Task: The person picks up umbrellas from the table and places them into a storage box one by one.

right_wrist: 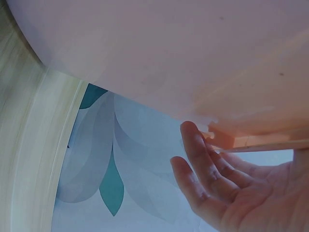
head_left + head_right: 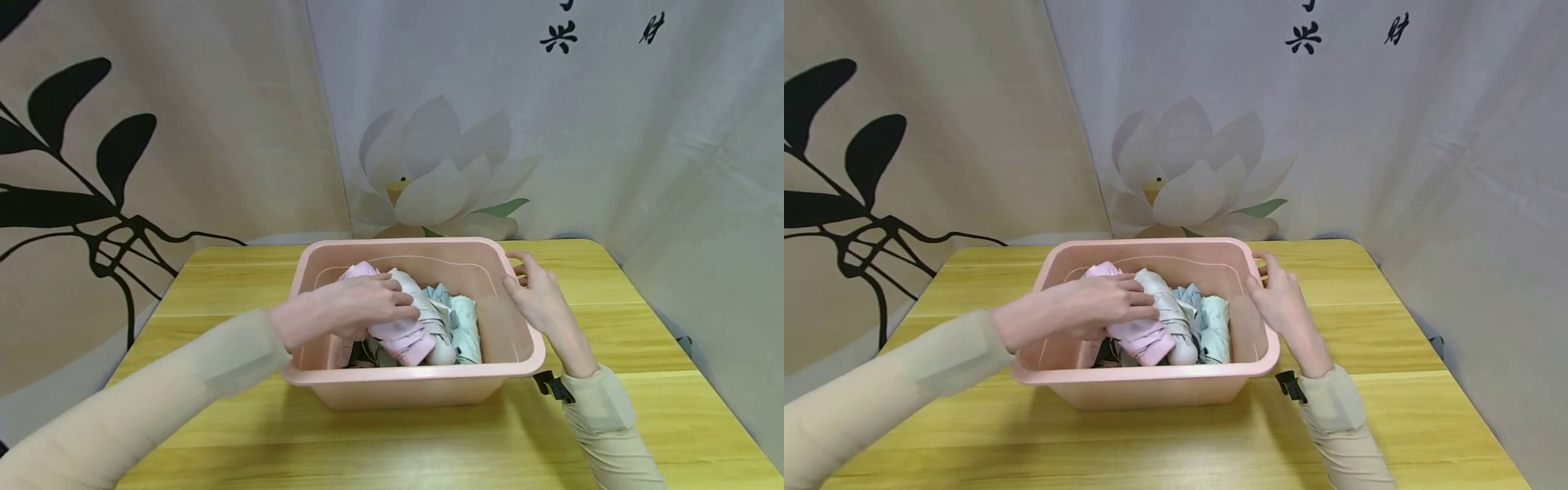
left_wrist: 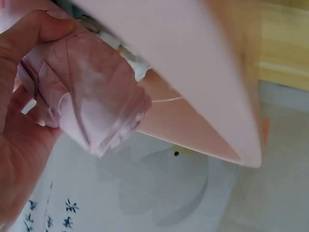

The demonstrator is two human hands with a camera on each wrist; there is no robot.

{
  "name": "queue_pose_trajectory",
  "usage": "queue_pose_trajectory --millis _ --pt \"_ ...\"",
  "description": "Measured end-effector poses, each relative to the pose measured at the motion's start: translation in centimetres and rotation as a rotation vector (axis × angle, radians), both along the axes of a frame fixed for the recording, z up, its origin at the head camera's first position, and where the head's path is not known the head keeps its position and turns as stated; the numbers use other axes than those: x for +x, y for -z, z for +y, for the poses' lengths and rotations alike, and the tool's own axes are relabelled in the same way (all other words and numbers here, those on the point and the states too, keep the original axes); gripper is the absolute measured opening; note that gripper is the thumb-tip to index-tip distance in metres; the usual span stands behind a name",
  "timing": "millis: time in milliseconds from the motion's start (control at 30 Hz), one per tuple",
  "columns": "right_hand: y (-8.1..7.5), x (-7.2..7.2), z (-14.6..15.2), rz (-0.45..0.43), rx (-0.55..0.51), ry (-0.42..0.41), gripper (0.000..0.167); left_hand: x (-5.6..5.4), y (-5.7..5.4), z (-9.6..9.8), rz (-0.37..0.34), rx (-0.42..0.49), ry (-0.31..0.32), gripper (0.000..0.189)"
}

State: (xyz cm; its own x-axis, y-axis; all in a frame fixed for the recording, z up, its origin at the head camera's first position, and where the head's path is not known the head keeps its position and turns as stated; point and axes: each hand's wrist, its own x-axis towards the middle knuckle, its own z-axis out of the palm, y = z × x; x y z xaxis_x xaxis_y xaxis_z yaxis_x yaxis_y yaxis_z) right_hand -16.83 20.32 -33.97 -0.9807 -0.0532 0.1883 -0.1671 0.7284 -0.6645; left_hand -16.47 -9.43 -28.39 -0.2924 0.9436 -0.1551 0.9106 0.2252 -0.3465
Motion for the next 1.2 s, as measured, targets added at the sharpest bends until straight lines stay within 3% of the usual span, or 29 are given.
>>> queue_pose_trajectory --millis 200,500,700,900,1200 --pt "-0.2 0.0 0.0 -0.002 -0.003 0.002 0.047 -0.8 0.5 0.6 0.008 -0.048 -0.012 0.062" --pt "-0.3 0.0 0.0 0.002 -0.005 -0.001 0.046 -1.2 0.9 0.2 0.074 -0.059 0.042 0.065" --pt "-0.4 0.1 0.0 0.004 -0.005 -0.002 0.046 -1.2 1.4 -0.3 0.121 -0.003 0.065 0.063" --pt "-0.4 0.2 0.0 0.003 -0.005 0.001 0.046 -0.8 1.6 -1.1 0.210 0.037 0.070 0.051" --pt "0.1 -0.1 0.1 0.011 -0.049 -0.023 0.045 0.3 1.4 -2.5 0.412 0.127 0.086 0.025"
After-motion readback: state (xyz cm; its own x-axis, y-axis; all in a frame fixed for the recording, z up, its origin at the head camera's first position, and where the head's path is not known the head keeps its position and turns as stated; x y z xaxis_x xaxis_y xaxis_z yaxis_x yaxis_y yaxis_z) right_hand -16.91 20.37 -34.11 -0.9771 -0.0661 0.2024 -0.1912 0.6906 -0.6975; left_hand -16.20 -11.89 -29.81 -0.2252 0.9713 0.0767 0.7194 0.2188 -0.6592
